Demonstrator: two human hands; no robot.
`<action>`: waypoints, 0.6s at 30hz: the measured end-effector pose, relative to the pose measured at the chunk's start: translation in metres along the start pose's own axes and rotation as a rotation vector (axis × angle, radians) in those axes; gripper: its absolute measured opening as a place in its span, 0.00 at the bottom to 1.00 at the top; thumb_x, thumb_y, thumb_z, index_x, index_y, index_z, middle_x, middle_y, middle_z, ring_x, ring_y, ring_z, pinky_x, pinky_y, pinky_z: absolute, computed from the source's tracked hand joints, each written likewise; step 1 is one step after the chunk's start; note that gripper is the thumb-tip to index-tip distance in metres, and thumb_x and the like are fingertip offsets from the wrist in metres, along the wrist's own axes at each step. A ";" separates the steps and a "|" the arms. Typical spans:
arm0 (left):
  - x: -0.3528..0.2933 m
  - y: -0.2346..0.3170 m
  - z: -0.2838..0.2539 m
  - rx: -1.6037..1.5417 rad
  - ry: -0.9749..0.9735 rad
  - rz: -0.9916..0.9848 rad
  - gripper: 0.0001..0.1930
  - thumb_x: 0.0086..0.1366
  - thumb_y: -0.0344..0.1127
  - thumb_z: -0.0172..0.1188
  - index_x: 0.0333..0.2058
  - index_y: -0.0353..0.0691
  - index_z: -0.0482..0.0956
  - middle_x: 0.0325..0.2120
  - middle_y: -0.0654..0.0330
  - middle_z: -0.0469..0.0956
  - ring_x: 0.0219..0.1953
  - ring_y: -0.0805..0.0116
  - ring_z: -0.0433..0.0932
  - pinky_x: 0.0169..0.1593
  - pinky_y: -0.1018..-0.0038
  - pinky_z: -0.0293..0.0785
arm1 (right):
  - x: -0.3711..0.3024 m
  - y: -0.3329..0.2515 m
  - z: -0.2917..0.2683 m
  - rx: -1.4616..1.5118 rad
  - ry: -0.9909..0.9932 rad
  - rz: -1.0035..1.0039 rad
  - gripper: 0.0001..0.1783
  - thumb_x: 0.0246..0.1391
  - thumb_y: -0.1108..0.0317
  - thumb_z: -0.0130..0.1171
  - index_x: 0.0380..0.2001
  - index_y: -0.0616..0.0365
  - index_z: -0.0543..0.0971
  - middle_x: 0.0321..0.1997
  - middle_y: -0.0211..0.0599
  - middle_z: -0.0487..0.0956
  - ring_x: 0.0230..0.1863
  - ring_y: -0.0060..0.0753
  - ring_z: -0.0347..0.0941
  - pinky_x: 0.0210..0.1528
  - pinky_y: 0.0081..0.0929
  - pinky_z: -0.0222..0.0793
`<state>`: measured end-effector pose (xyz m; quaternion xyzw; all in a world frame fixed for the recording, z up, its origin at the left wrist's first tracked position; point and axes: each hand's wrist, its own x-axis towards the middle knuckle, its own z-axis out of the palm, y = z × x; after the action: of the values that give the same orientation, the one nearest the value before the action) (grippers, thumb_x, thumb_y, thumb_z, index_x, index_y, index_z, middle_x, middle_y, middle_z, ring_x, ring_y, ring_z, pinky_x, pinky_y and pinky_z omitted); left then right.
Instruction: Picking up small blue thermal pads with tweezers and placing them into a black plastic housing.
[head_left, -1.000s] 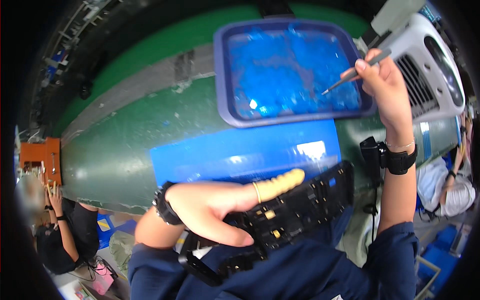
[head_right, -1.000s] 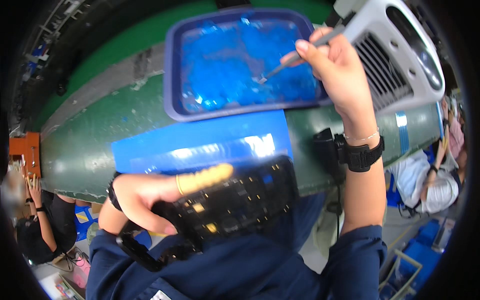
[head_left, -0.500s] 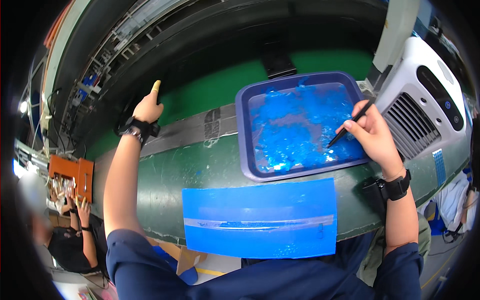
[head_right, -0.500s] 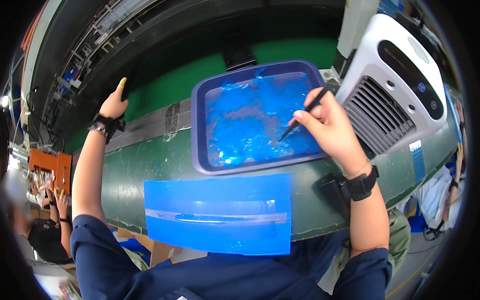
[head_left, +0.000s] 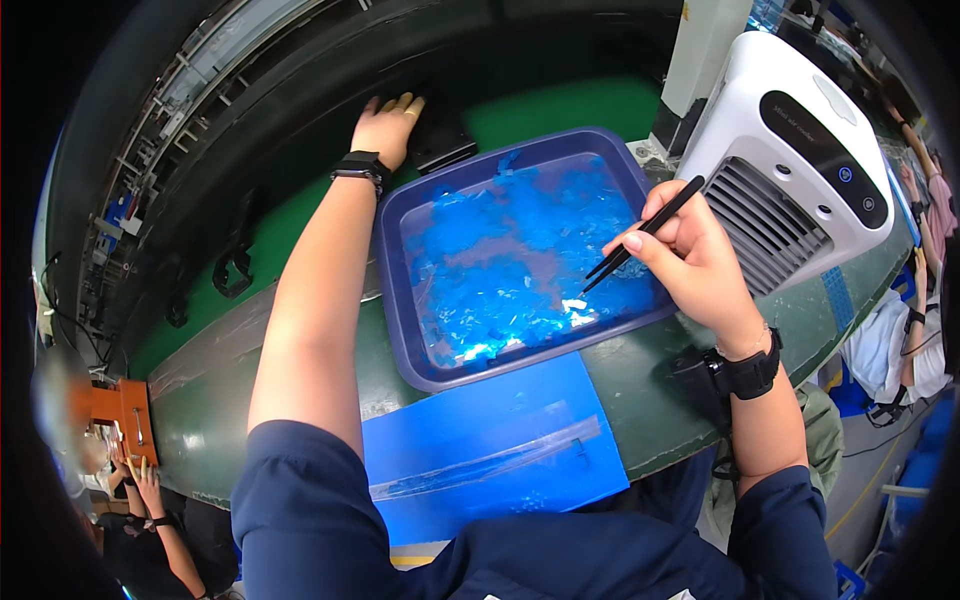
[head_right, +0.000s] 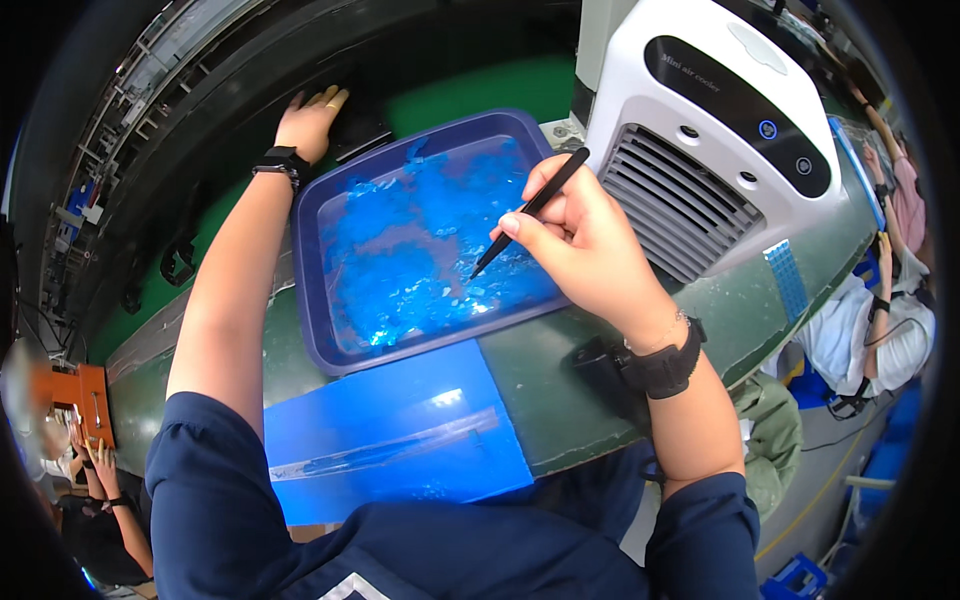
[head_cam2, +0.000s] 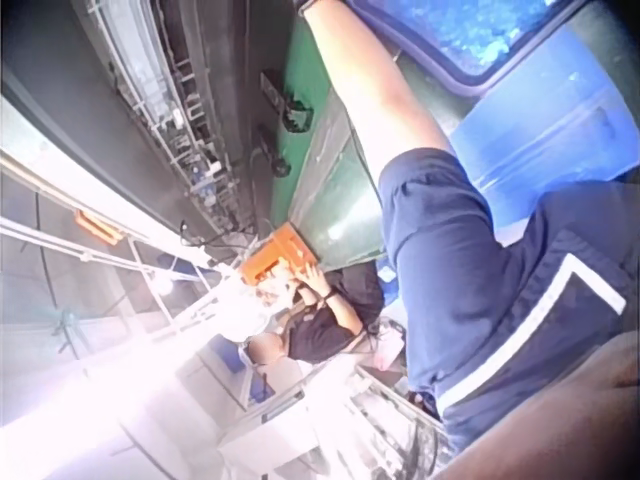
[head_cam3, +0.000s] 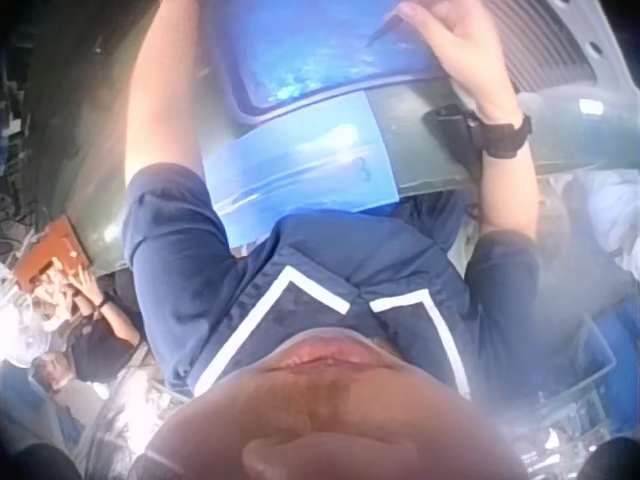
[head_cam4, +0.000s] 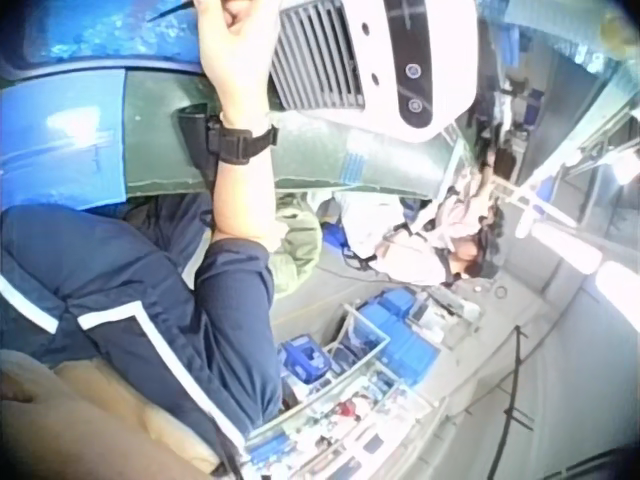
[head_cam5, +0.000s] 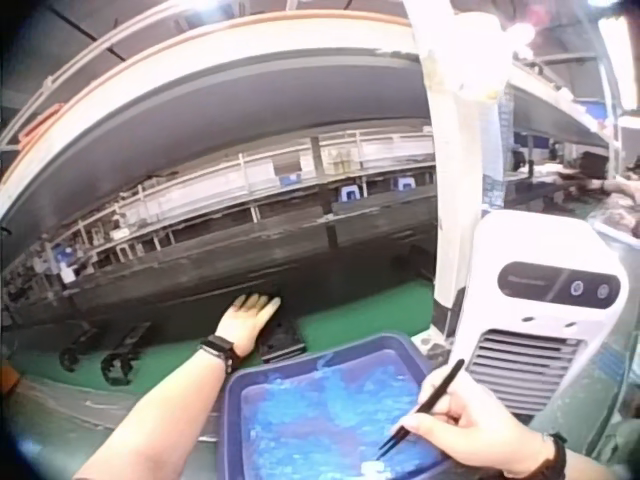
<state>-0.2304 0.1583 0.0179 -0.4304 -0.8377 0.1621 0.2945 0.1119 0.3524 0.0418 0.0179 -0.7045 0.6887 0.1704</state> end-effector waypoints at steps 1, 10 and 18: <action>-0.002 -0.004 -0.002 -0.010 -0.069 -0.042 0.26 0.51 0.23 0.44 0.52 0.47 0.63 0.51 0.55 0.64 0.52 0.62 0.65 0.57 0.60 0.56 | 0.000 -0.001 0.000 -0.007 -0.014 0.005 0.12 0.50 0.78 0.51 0.35 0.60 0.60 0.26 0.34 0.74 0.29 0.13 0.68 0.31 0.12 0.60; -0.082 -0.065 -0.164 -0.893 0.536 -0.384 0.12 0.58 0.34 0.54 0.37 0.31 0.74 0.32 0.60 0.76 0.36 0.72 0.74 0.40 0.78 0.69 | 0.000 -0.001 0.003 -0.064 -0.072 -0.116 0.12 0.49 0.76 0.54 0.35 0.59 0.62 0.25 0.32 0.76 0.23 0.09 0.63 0.24 0.11 0.56; -0.196 0.087 -0.276 -2.001 0.231 -0.868 0.20 0.60 0.34 0.47 0.49 0.33 0.60 0.42 0.54 0.70 0.41 0.65 0.72 0.44 0.71 0.71 | -0.010 -0.018 -0.002 -0.075 -0.209 -0.095 0.10 0.51 0.74 0.51 0.34 0.58 0.61 0.30 0.40 0.78 0.32 0.17 0.72 0.32 0.13 0.62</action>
<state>0.0882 0.0541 0.1165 -0.1559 -0.6378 -0.7501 -0.0793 0.1265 0.3514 0.0569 0.1167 -0.7423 0.6471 0.1289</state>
